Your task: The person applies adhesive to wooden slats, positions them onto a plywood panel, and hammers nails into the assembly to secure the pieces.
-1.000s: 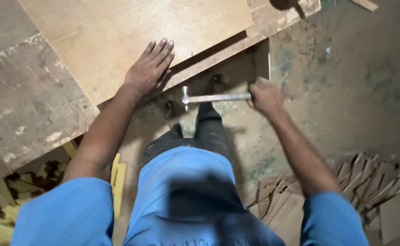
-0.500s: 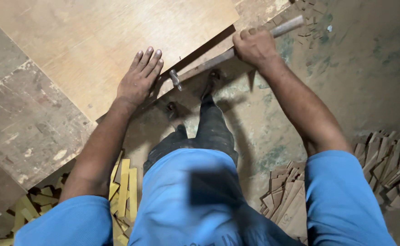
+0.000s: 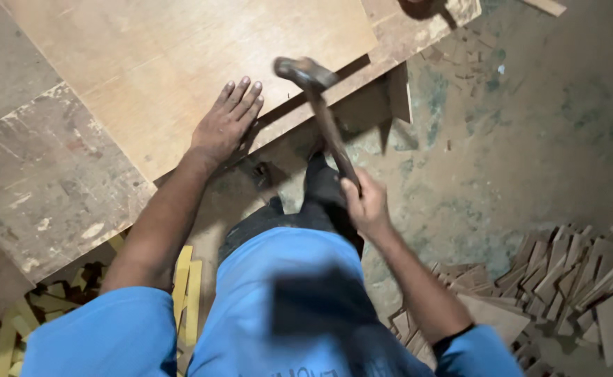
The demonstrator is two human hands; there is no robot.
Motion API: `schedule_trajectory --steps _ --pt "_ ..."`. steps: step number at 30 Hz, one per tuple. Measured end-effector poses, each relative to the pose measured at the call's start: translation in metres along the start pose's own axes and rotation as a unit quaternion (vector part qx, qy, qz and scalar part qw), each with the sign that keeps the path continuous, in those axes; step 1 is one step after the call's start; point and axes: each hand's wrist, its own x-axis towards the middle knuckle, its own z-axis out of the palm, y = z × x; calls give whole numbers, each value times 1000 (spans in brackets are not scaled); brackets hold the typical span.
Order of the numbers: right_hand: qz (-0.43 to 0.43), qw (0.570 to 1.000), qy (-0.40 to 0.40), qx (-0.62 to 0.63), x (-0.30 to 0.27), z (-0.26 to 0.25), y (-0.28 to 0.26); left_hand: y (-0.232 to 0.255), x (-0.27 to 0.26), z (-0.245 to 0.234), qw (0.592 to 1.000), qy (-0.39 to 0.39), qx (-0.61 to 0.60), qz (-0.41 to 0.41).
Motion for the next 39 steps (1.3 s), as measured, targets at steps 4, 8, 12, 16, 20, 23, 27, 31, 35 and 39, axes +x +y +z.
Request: schedule_trajectory --steps 4,8,12,16,20,23,27,31,35,39 --pt "-85 990 111 -32 6 11 -23 -1 2 -1 999 27 15 11" --pt "46 973 -3 -226 18 10 -11 -1 3 -6 1000 11 7 7" --pt "-68 986 147 -37 -13 14 8 0 0 -1 1000 -12 -5 5" --pt "11 992 113 -56 -5 33 30 -1 0 0 999 37 27 20" --pt "59 973 48 -217 8 36 55 -4 2 3 999 41 27 18" --pt "-6 986 163 -27 -10 31 66 -3 0 11 999 29 23 20" --pt "-47 987 103 -115 1 49 63 -5 -1 4 999 31 33 20" --pt "47 974 63 -214 14 36 60 -1 0 6 998 40 40 20" --pt "20 986 159 42 -9 35 50 -1 -8 22 999 26 19 15" --pt "120 968 56 -213 10 51 47 -17 4 19 994 64 78 31"
